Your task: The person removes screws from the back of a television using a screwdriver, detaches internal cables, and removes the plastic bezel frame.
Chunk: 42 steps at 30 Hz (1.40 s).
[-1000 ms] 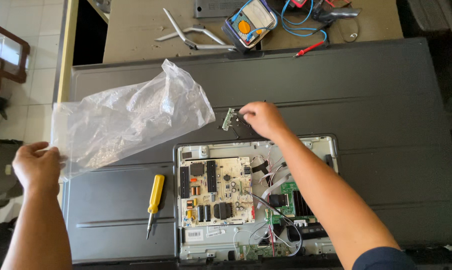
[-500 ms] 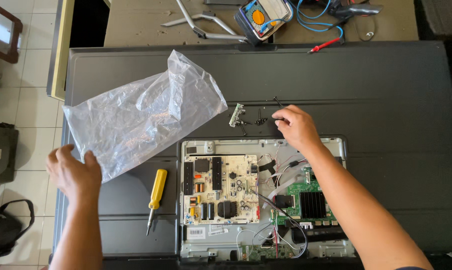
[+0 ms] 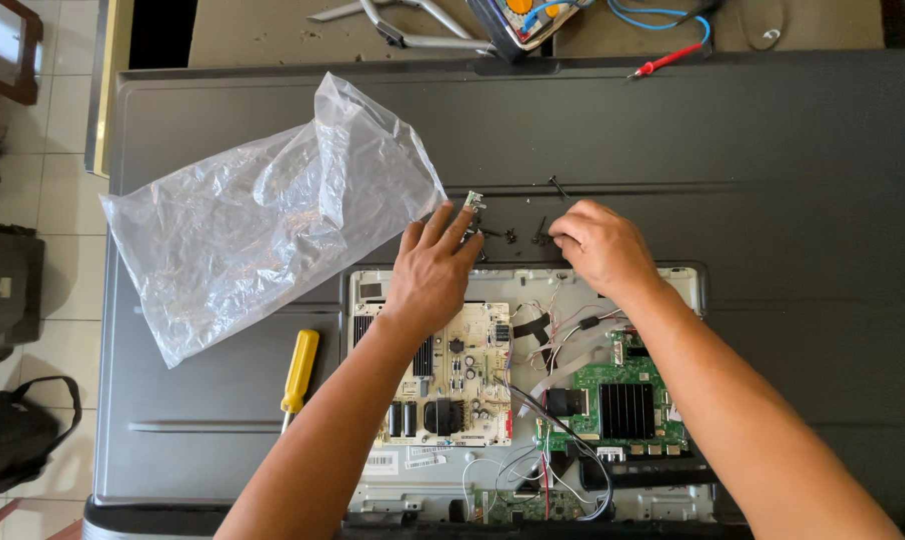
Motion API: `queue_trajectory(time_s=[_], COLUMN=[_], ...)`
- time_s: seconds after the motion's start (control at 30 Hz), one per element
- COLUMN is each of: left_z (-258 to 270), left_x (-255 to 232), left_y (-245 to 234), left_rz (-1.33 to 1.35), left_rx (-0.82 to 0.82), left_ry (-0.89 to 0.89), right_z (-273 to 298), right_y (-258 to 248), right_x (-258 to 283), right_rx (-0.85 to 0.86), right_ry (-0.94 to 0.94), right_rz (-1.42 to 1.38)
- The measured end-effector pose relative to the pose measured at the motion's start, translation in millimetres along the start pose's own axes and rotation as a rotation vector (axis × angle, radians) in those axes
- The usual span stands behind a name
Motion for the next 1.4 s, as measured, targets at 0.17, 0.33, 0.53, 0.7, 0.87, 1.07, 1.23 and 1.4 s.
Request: queue_trajectory(time_s=[0.17,0.33,0.53,0.7,0.87,1.07,1.23,1.4], left_z=[6.9,18.0,-0.9,-10.0,-23.2,-38.9,-47.8,-50.9], left_x=[12.6,32.1,-23.6,-21.8,-16.5,-22.2,-32.8,-39.7], left_y=[2.5,14.3,6.4,12.0,26.1,40.2,33.3,37.2], left_rz=[-0.04,-0.109,-0.113,-0.054,0.038,-0.009,-0.053,-0.161], left_rx=[0.201,0.187,0.396,0.284,-0.274,-0.213,0.086,0.134], left_ry=[-0.148,-0.207,-0.081,-0.121,0.032,0.065,0.042,0.141], right_z=[7.9,-9.4,-22.9,-11.0,16.7,65.9,108.1,157.9], right_y=[-7.2,-9.6,-5.4,-6.6,-41.6,-88.3,-129.4,-144.2], right_x=[-7.3,36.0,62.8,33.1,28.1,17.1,14.8,2.6], right_rx=[-0.045,-0.053,-0.027,-0.015,-0.176,-0.236,-0.166,-0.156], right_ry=[0.017,-0.19,-0.298,-0.2,-0.154,-0.052,0.071,0.232], right_rz=[0.036,-0.027,0.129,0.116,0.083,-0.087,-0.119,-0.12])
Point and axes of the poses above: each hand's wrist, its own z-axis away from the middle knuckle, its own y-axis out of the palm, x = y × z, the point moved 10 cm from there along -z, towards the middle knuckle, and after that the axes turned 7 degrees about -y, right-handed, at the moved point
